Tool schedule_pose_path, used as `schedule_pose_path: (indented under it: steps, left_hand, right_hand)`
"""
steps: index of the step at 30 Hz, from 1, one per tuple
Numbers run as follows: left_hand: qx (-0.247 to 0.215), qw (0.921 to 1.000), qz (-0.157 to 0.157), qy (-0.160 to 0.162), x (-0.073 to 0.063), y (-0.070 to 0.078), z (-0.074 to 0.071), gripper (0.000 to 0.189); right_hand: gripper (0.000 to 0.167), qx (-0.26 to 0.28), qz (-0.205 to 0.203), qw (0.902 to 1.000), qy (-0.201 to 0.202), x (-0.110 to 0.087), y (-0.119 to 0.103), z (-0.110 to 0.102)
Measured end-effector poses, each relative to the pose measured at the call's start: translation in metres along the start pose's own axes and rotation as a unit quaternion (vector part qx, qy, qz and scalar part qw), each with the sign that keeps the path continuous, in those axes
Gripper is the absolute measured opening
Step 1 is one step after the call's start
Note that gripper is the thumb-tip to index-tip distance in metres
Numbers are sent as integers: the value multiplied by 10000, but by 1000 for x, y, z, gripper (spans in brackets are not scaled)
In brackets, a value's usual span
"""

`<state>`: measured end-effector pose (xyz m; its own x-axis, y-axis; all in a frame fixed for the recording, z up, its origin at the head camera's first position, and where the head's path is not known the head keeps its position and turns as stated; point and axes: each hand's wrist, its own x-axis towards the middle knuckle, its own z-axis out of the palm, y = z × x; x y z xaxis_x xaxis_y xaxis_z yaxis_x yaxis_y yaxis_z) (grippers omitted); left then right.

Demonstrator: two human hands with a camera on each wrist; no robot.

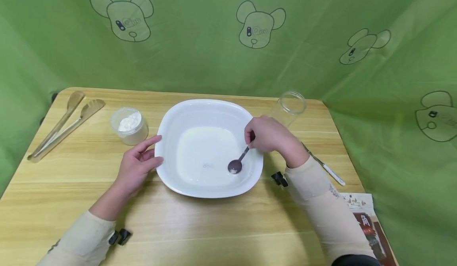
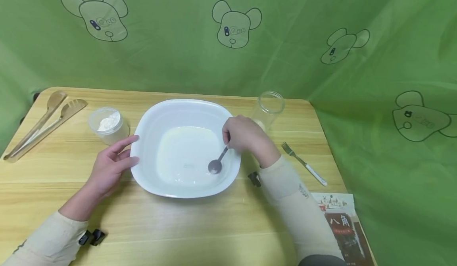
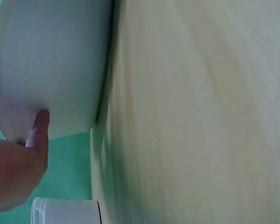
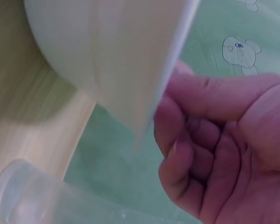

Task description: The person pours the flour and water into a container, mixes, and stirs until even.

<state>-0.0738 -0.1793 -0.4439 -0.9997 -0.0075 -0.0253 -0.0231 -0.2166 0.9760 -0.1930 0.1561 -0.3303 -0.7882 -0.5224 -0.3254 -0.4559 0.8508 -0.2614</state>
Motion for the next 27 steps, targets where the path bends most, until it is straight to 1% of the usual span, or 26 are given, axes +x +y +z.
schedule_pose_path:
  steps: [2, 4, 6, 8, 10, 11, 14, 15, 16, 17, 20, 22, 25, 27]
  left_hand:
    - [-3, 10000, 13, 31, -1, 1, -1, 58]
    - [-11, 10000, 10, 43, -1, 1, -2, 57]
    - [-15, 10000, -11, 33, -1, 1, -3, 57]
    - [2, 10000, -46, 30, -2, 2, -3, 58]
    - [44, 10000, -82, 33, -2, 3, -2, 58]
    - [57, 9999, -94, 34, -2, 3, -1, 58]
    - [89, 9998, -139, 60, -3, 4, 0, 58]
    - [94, 9998, -147, 67, -3, 4, 0, 58]
    - [89, 9998, -155, 78, -3, 4, 0, 57]
    - [76, 9998, -155, 87, -4, 4, 0, 57]
    - [55, 9999, -124, 81, -4, 4, 0, 57]
    - [45, 9999, -83, 54, -3, 3, -1, 57]
    - [40, 10000, -38, 15, -3, 2, -1, 57]
    - [45, 10000, -37, 16, -3, 2, -1, 56]
  right_hand:
    - [23, -120, 93, 9996, 245, 0, 0, -1]
    - [23, -129, 67, 9992, 362, 1, -1, -1]
    - [23, -33, -112, 9996, 240, 3, -4, 1]
    - [23, 88, -308, 9995, 13, 4, -6, 3]
    - [22, 193, -398, 9990, -85, 5, -9, 6]
    - [22, 228, -373, 9990, -38, 6, -10, 7]
    - [22, 297, -220, 9987, 345, 7, -11, 10]
    - [22, 341, -219, 9983, 423, 7, -12, 11]
    - [22, 376, -265, 9981, 419, 7, -12, 12]
    - [22, 410, -356, 9980, 336, 7, -13, 13]
    - [22, 488, -663, 9965, -115, 7, -13, 16]
    - [22, 456, -685, 9964, -184, 7, -14, 16]
    - [24, 409, -522, 9977, 162, 8, -14, 18]
    - [24, 436, -515, 9966, 462, 10, -15, 21]
